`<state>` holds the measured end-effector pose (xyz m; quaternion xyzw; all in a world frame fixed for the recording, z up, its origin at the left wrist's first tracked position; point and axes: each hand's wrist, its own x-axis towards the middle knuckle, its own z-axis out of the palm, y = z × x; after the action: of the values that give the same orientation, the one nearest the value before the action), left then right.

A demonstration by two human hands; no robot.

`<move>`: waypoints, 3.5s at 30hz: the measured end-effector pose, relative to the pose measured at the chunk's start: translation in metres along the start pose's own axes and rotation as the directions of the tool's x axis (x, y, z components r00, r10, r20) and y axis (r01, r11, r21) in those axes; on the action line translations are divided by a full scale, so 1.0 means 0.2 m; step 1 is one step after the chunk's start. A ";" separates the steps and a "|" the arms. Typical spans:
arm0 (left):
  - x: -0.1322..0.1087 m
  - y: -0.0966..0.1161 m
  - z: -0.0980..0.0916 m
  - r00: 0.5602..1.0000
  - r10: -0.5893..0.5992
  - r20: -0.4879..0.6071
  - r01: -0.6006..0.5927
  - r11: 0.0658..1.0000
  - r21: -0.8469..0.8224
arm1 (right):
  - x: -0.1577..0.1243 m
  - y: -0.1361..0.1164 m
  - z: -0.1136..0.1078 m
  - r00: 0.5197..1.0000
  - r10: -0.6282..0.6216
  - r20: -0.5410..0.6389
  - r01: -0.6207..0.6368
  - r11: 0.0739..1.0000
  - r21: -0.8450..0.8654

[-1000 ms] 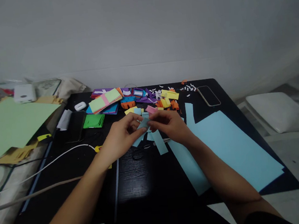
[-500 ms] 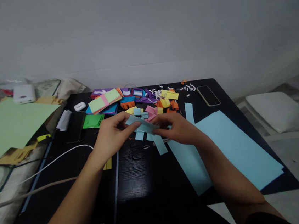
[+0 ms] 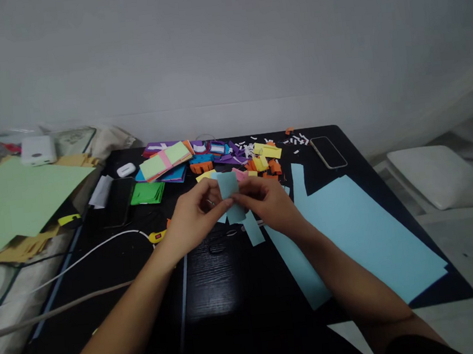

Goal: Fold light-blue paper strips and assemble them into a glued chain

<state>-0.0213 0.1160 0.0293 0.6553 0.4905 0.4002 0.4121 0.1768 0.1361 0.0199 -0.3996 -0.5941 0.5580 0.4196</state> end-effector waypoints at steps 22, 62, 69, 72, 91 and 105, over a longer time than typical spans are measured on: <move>0.00 0.04 -0.04 0.991 0.111 -0.078 -0.123 0.976 -0.179 | -0.06 -0.10 -0.02 1.000 0.015 -0.017 -0.012 0.987 0.162; -0.03 0.09 -0.04 0.977 0.093 -0.190 -0.126 0.977 -0.171 | -0.11 -0.11 0.07 0.946 -0.228 -0.228 0.225 0.973 -0.041; -0.05 0.11 -0.06 0.984 0.098 -0.146 -0.122 0.980 -0.160 | -0.14 -0.13 0.08 0.908 -0.353 -0.225 0.317 0.931 -0.182; -0.06 0.11 -0.06 0.977 0.115 -0.177 -0.140 0.980 -0.139 | -0.15 -0.14 0.07 0.904 -0.376 -0.205 0.330 0.916 -0.227; -0.10 0.10 0.02 0.932 0.175 -0.317 -0.227 0.965 -0.133 | -0.16 -0.15 0.10 0.941 -0.233 -0.246 0.255 0.965 0.063; -0.12 0.14 0.03 0.947 0.099 -0.306 -0.138 0.984 -0.109 | -0.17 -0.17 0.08 0.927 -0.298 -0.225 0.294 0.954 -0.053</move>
<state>-0.0120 0.0872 0.0503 0.5875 0.4800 0.5498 0.3494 0.1725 0.0968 0.0517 -0.3712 -0.5997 0.4326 0.5615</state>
